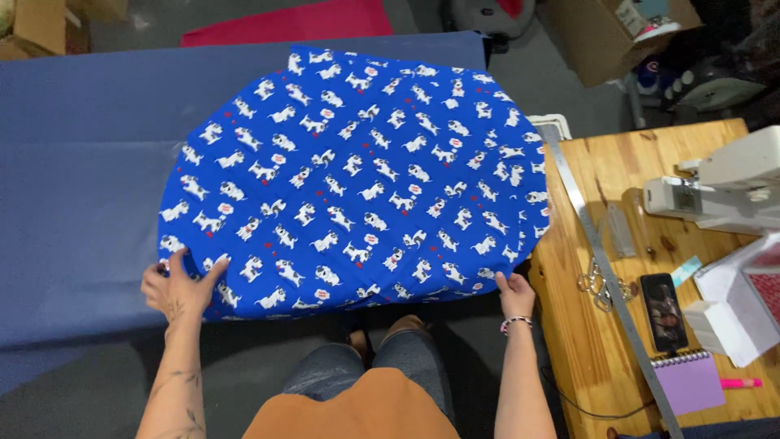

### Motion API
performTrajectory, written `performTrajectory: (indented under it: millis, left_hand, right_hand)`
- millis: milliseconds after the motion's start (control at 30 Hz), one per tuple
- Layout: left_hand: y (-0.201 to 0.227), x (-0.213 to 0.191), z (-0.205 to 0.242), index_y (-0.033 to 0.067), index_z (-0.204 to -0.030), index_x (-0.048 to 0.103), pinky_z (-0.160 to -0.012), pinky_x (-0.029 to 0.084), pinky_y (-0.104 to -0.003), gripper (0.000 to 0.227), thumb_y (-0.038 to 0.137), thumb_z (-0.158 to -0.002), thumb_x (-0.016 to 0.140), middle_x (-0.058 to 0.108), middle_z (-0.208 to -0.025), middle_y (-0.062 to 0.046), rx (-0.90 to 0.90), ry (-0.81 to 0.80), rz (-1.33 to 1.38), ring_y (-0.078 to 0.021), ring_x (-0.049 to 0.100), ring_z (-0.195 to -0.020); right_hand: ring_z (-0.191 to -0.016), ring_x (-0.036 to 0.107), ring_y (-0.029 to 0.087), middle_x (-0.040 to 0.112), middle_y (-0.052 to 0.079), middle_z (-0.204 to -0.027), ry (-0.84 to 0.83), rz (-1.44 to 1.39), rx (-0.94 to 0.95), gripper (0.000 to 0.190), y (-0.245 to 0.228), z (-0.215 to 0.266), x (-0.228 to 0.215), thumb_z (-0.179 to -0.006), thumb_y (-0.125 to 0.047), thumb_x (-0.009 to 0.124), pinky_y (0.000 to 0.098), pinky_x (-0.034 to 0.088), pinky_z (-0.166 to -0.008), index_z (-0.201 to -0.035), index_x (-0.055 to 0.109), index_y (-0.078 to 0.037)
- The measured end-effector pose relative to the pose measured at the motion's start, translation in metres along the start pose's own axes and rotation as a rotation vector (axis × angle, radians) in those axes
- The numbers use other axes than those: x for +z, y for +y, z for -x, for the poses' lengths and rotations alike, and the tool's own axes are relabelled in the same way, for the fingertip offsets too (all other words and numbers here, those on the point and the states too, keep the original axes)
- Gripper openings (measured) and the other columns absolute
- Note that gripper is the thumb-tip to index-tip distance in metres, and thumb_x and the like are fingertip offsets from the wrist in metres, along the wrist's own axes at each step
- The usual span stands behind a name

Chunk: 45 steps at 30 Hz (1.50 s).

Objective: Aligning and securing patterned fabric onto a flat surface using adhesive tape

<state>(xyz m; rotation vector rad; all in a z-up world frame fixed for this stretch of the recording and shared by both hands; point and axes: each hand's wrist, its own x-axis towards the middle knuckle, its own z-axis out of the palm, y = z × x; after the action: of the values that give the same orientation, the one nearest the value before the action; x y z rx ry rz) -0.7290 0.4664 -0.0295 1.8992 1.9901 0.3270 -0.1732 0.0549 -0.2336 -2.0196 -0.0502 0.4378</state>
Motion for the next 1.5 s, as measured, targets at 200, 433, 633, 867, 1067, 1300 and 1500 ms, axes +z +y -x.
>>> performTrajectory:
  millis: [200,433,633,867,1067,1300,1500]
  left_hand:
    - [-0.067,0.046,-0.061,0.024,-0.139,0.057,-0.097,0.034,-0.06,0.082,0.067,-0.074,0.082,0.036,-0.143,-0.02,-0.104,0.089,-0.058,-0.0455,0.039,-0.13]
    - [-0.004,0.038,-0.048,0.0215,-0.152,0.048,-0.108,0.028,-0.061,0.088,0.061,-0.08,0.079,0.029,-0.156,-0.023,-0.065,-0.025,-0.012,-0.0464,0.03,-0.141]
    - [0.005,0.04,-0.049,0.0254,-0.158,0.035,-0.113,0.022,-0.062,0.102,0.083,-0.076,0.056,0.022,-0.162,-0.021,-0.096,-0.088,-0.154,-0.0442,0.022,-0.143]
    - [0.005,0.016,-0.063,0.0168,-0.155,0.037,-0.102,0.039,-0.061,0.115,0.08,-0.066,0.073,0.033,-0.144,-0.022,-0.189,0.009,0.011,-0.0474,0.043,-0.122]
    - [-0.004,0.012,-0.119,0.0106,-0.132,0.06,-0.091,0.048,-0.059,0.078,0.071,-0.084,0.068,0.068,-0.124,-0.017,-0.281,-0.194,0.262,-0.0446,0.062,-0.112]
    - [0.041,-0.04,-0.136,0.0175,-0.116,0.071,-0.093,0.062,-0.035,0.032,0.022,-0.085,0.074,0.076,-0.109,-0.003,-0.354,-0.434,1.469,-0.0167,0.074,-0.096]
    - [0.022,-0.055,-0.136,0.026,-0.124,0.068,-0.086,0.062,-0.037,0.053,0.033,-0.071,0.063,0.075,-0.111,0.003,-0.507,-0.347,1.365,-0.0182,0.072,-0.093]
  right_hand:
    - [-0.105,0.052,0.021,0.05,0.013,-0.121,0.012,-0.292,-0.065,0.048,-0.09,0.06,-0.019,-0.105,-0.027,0.069,0.038,0.054,-0.091,-0.138,0.049,0.002]
    - [-0.108,0.071,0.017,0.071,0.006,-0.12,-0.166,-0.682,-0.098,0.032,-0.224,0.141,-0.002,-0.106,-0.027,0.066,0.0353,0.061,-0.099,-0.134,0.059,-0.016]
    - [-0.124,0.063,0.029,0.066,0.016,-0.137,-0.507,-0.032,0.234,0.084,-0.241,0.179,0.004,-0.063,-0.005,0.084,0.0449,0.049,-0.111,-0.142,0.056,-0.003]
    - [-0.13,0.054,0.035,0.055,0.018,-0.143,-0.418,-0.559,0.185,0.077,-0.257,0.179,0.01,-0.076,-0.01,0.066,0.0532,0.044,-0.112,-0.149,0.044,-0.005]
    - [-0.137,0.047,0.032,0.047,0.012,-0.153,-0.496,-0.527,0.215,0.088,-0.28,0.186,0.001,-0.075,-0.019,0.061,0.0497,0.041,-0.106,-0.158,0.034,-0.015]
    - [-0.14,0.046,0.034,0.048,0.017,-0.15,-0.38,-0.458,0.127,0.085,-0.283,0.159,-0.042,-0.072,0.01,0.06,0.053,0.037,-0.12,-0.152,0.036,-0.007]
    - [-0.139,0.043,0.046,0.035,0.03,-0.157,-1.195,-1.057,0.198,0.127,-0.189,0.109,-0.077,-0.078,-0.065,0.099,0.057,0.047,-0.109,-0.156,0.026,0.004]
